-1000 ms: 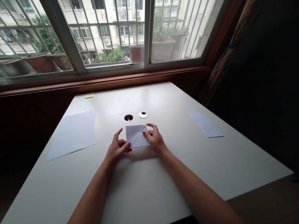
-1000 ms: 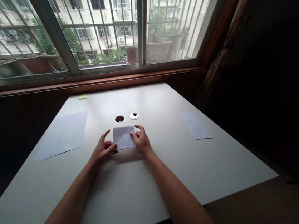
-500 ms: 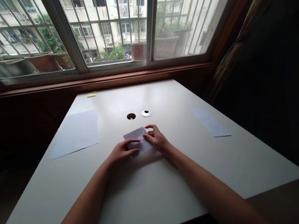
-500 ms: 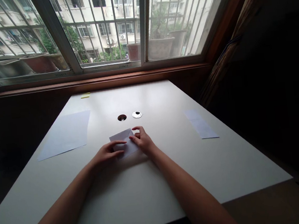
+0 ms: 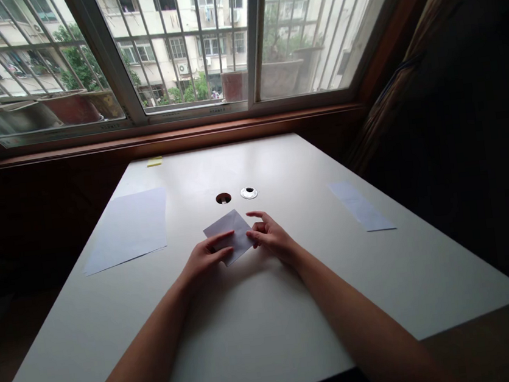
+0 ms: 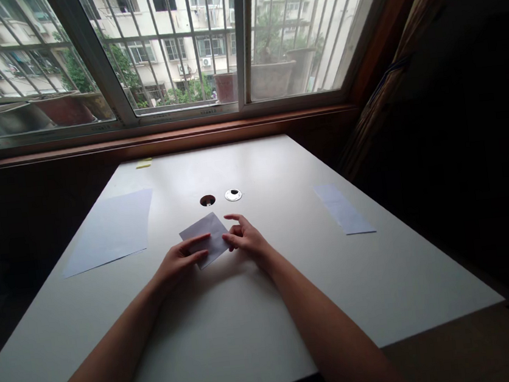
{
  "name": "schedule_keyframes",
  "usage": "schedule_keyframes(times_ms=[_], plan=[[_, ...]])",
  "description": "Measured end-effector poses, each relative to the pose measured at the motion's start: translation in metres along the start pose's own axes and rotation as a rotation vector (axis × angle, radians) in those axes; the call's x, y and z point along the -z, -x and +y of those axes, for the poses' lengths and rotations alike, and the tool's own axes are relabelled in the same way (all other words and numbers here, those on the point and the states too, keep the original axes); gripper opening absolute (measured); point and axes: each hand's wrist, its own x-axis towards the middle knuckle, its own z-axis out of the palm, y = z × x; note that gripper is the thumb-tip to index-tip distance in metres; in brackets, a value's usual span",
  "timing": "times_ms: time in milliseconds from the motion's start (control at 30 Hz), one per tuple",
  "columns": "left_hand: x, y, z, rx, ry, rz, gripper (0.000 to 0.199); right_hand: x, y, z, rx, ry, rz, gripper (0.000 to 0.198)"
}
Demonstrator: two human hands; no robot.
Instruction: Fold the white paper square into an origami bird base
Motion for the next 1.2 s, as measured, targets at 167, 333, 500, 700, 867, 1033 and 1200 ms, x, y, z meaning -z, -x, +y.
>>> schedule_keyframes(times_ms=[167,333,500,700,867,1033,1200], plan=[[-0.001,-0.002,-0.004,0.003,0.069,0.100,0.069,0.001,0.000,0.002,-0.002,0.079,-0.017,0.053],[0.002,-0.003,-0.006,-0.013,0.148,0.240,0.071,0.002,0.001,0.002,0.010,0.114,-0.095,0.060],[0.002,-0.002,-0.005,-0.020,0.164,0.258,0.056,0.001,0.004,0.002,0.057,0.193,-0.125,0.061],[-0.002,0.002,-0.001,-0.056,0.148,0.212,0.051,0.001,0.003,0.005,0.105,0.321,0.009,0.043],[-0.005,0.004,0.003,-0.123,0.060,0.163,0.056,0.002,0.000,0.009,0.103,0.244,0.027,0.037],[-0.006,0.004,0.001,-0.170,0.024,0.159,0.056,0.002,0.000,0.010,0.088,0.185,0.025,0.036],[-0.004,0.004,-0.003,-0.081,0.009,0.131,0.061,0.000,0.003,0.006,0.087,0.245,0.027,0.031]])
